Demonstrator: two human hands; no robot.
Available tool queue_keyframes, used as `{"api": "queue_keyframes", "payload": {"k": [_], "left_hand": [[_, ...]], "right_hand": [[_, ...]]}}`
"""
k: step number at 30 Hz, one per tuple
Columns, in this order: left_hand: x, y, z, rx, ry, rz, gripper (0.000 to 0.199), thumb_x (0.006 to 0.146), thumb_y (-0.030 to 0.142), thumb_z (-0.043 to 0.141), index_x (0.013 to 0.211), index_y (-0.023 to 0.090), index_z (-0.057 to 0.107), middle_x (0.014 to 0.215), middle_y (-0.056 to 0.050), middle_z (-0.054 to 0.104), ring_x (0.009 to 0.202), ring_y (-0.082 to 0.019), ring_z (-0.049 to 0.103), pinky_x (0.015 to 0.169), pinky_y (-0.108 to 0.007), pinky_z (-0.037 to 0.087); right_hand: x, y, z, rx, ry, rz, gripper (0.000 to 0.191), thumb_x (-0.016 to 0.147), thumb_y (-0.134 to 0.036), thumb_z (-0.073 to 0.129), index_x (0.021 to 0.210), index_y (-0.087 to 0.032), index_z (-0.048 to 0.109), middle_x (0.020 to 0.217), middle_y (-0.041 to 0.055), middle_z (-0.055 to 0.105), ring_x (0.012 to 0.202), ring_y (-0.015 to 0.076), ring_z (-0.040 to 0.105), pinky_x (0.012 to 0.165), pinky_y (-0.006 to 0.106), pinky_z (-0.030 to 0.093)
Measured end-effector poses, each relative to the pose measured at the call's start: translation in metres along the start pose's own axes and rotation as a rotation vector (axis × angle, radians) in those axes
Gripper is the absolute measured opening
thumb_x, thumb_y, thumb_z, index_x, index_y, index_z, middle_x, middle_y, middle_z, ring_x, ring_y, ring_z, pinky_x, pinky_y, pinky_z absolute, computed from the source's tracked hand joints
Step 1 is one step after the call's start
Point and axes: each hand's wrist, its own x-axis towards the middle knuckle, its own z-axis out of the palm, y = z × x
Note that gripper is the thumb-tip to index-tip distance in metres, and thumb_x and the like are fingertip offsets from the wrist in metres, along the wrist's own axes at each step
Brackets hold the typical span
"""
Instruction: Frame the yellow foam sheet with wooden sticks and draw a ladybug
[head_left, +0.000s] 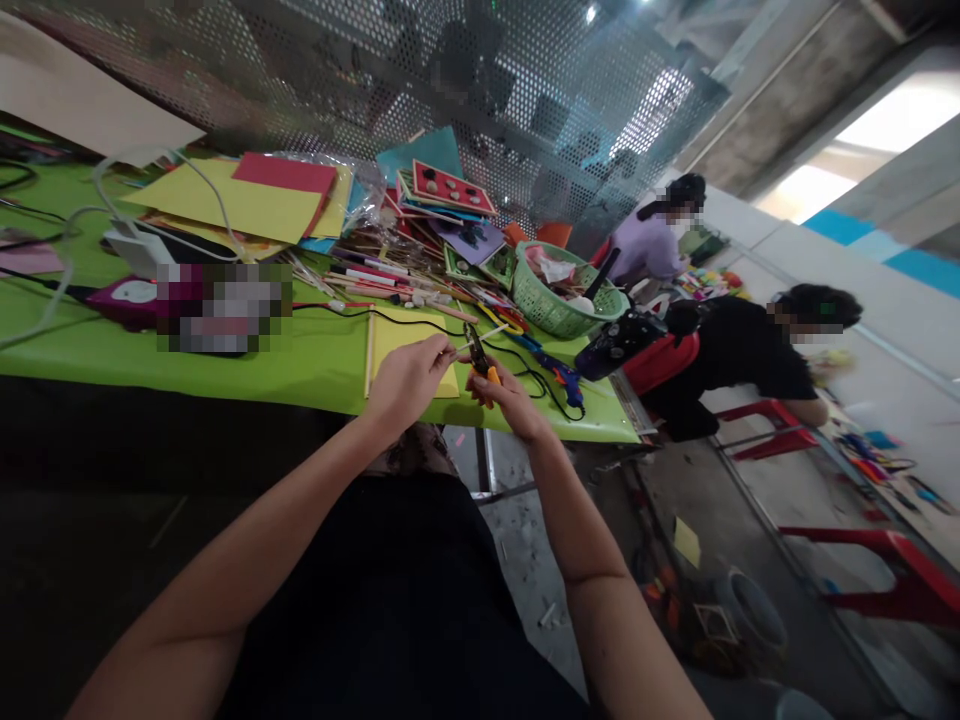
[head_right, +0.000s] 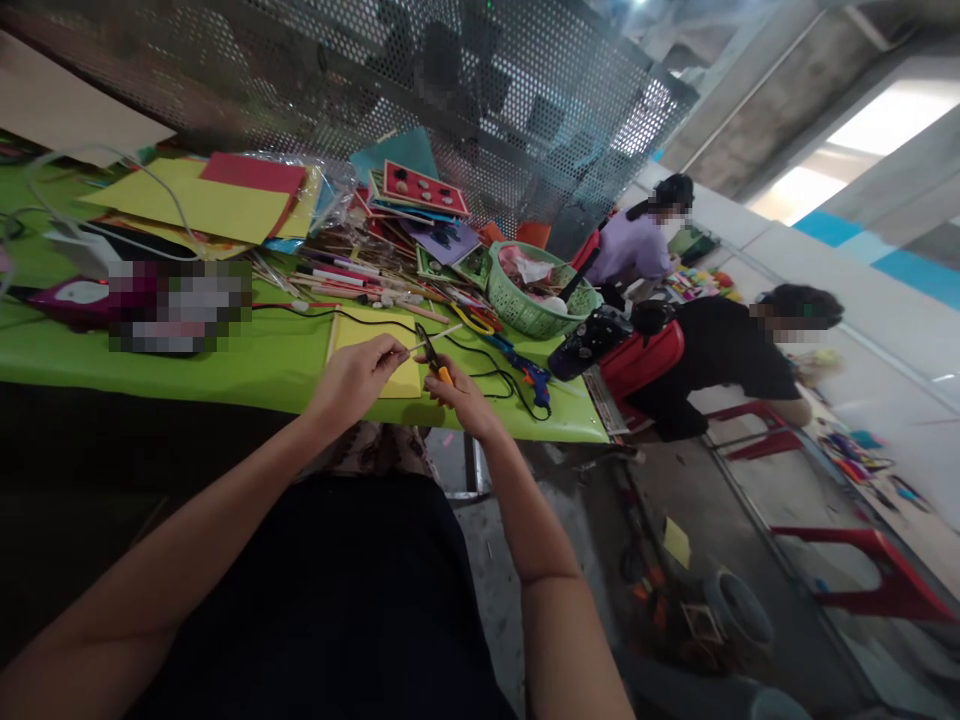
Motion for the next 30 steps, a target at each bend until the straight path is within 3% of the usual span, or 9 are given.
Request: {"api": "queue_keyframes", "payload": {"k": [6,16,24,30], "left_hand": [[0.0,-0.002,0.004,-0.02,-0.004,-0.019,0.017,0.101,0.029,0.059,0.086,0.022,0.064,0.07,-0.001,0.065,0.059,-0.015,0.05,0.061,-0.028,0.029],[-0.001,-0.001,0.002,-0.081,-0.039,-0.062,0.019,0.099,0.031,0.062,0.082,0.023,0.063,0.061,0.003,0.056,0.056,-0.015,0.046,0.061,-0.029,0.028],[-0.001,-0.003,0.004,-0.143,-0.063,-0.096,0.023,0.098,0.032,0.063,0.077,0.023,0.063,0.059,0.001,0.057,0.057,-0.015,0.048,0.062,-0.031,0.031],[-0.001,0.0,0.003,-0.212,-0.078,-0.13,0.023,0.096,0.031,0.061,0.074,0.023,0.06,0.057,0.003,0.055,0.055,-0.015,0.046,0.059,-0.03,0.03]], "right_hand": [[-0.004,-0.003,-0.001,-0.188,0.091,-0.049,0.052,0.093,-0.052,0.065,0.137,-0.025,0.064,0.104,0.0038,0.062,0.092,0.0214,0.055,0.085,0.035,0.046],[-0.007,-0.007,-0.005,-0.095,-0.037,0.009,0.057,0.095,-0.059,0.061,0.14,-0.024,0.061,0.107,0.0043,0.065,0.088,0.0196,0.054,0.08,0.032,0.046],[-0.009,-0.006,-0.006,-0.068,-0.069,0.016,0.055,0.097,-0.06,0.059,0.14,-0.026,0.061,0.111,0.0055,0.066,0.09,0.0202,0.057,0.084,0.033,0.047],[-0.01,-0.012,-0.006,-0.135,-0.011,-0.037,0.056,0.094,-0.058,0.063,0.14,-0.025,0.061,0.111,0.0055,0.065,0.099,0.0226,0.056,0.095,0.038,0.046]]}}
